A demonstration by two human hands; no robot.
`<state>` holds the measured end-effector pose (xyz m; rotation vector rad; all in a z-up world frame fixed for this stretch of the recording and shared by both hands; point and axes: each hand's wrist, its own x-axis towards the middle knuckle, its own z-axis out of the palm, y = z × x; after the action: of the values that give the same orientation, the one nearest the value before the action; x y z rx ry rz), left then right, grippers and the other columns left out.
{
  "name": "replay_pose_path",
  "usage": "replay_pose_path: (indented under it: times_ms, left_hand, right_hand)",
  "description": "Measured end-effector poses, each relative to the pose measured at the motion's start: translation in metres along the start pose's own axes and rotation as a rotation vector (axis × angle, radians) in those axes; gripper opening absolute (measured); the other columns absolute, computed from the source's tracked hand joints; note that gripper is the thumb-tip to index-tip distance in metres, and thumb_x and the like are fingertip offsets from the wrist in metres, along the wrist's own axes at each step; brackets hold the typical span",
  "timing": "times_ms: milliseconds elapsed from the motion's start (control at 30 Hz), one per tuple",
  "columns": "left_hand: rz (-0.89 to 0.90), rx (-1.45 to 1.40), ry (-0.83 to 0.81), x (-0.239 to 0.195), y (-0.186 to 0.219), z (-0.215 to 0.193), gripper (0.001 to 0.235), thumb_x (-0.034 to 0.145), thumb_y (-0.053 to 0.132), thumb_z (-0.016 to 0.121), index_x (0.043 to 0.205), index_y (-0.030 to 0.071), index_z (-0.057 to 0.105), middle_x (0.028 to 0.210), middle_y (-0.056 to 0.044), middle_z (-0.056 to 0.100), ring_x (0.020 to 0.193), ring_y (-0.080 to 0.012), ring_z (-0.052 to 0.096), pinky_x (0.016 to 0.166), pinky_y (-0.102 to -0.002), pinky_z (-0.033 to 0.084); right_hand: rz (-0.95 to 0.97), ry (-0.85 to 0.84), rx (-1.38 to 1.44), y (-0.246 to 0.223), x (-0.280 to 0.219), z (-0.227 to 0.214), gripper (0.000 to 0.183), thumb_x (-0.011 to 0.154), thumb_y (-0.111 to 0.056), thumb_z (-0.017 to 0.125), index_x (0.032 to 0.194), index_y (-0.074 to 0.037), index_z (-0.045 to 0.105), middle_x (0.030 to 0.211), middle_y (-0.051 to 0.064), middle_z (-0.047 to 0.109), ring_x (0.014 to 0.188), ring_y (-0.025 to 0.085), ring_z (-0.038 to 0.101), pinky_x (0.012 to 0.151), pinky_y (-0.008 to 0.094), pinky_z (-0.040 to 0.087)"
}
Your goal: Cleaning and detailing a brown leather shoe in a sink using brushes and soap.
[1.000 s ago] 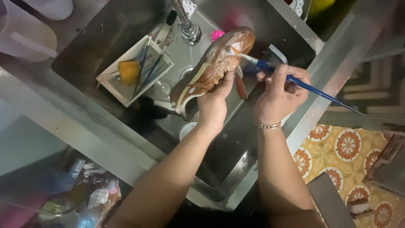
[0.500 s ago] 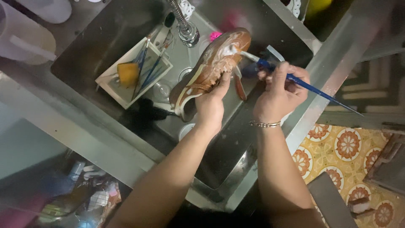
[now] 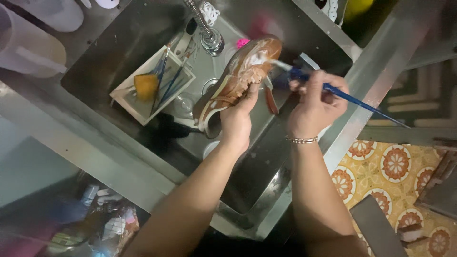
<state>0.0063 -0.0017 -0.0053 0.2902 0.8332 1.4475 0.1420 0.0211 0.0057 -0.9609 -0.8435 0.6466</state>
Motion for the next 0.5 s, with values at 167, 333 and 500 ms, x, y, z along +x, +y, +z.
replay_pose_path:
  times_ms: [167,333,500]
  left_hand:
    - [-0.082,0.021,0.053,0.007,0.003,-0.004,0.051,0.094,0.017,0.073,0.139,-0.001,0.058,0.142,-0.006,0.061,0.131,-0.0161,0.056,0.112,-0.032,0.039]
    - [-0.130,-0.131,0.016,0.016,0.002,-0.022,0.044,0.092,0.010,0.071,0.134,0.003,0.062,0.131,-0.006,0.065,0.121,-0.0183,0.061,0.105,-0.035,0.046]
    - [-0.403,-0.283,0.009,0.018,0.002,-0.024,0.032,0.097,0.019,0.063,0.126,0.007,0.067,0.118,-0.005,0.072,0.109,-0.0195,0.068,0.095,-0.035,0.050]
  right_hand:
    - [-0.022,0.236,0.097,-0.002,0.026,-0.009,0.017,0.108,-0.012,0.068,0.097,-0.006,0.056,0.076,0.006,0.058,0.062,0.014,0.057,0.063,0.030,0.056]
    - [-0.086,0.123,-0.295,0.025,0.043,-0.046,0.018,0.105,-0.016,0.073,0.102,-0.005,0.060,0.083,0.005,0.063,0.072,0.015,0.061,0.072,0.031,0.058]
    - [0.009,-0.467,-1.143,0.060,0.041,-0.068,0.024,0.096,-0.012,0.075,0.119,-0.007,0.073,0.105,0.015,0.078,0.099,0.029,0.076,0.087,0.041,0.060]
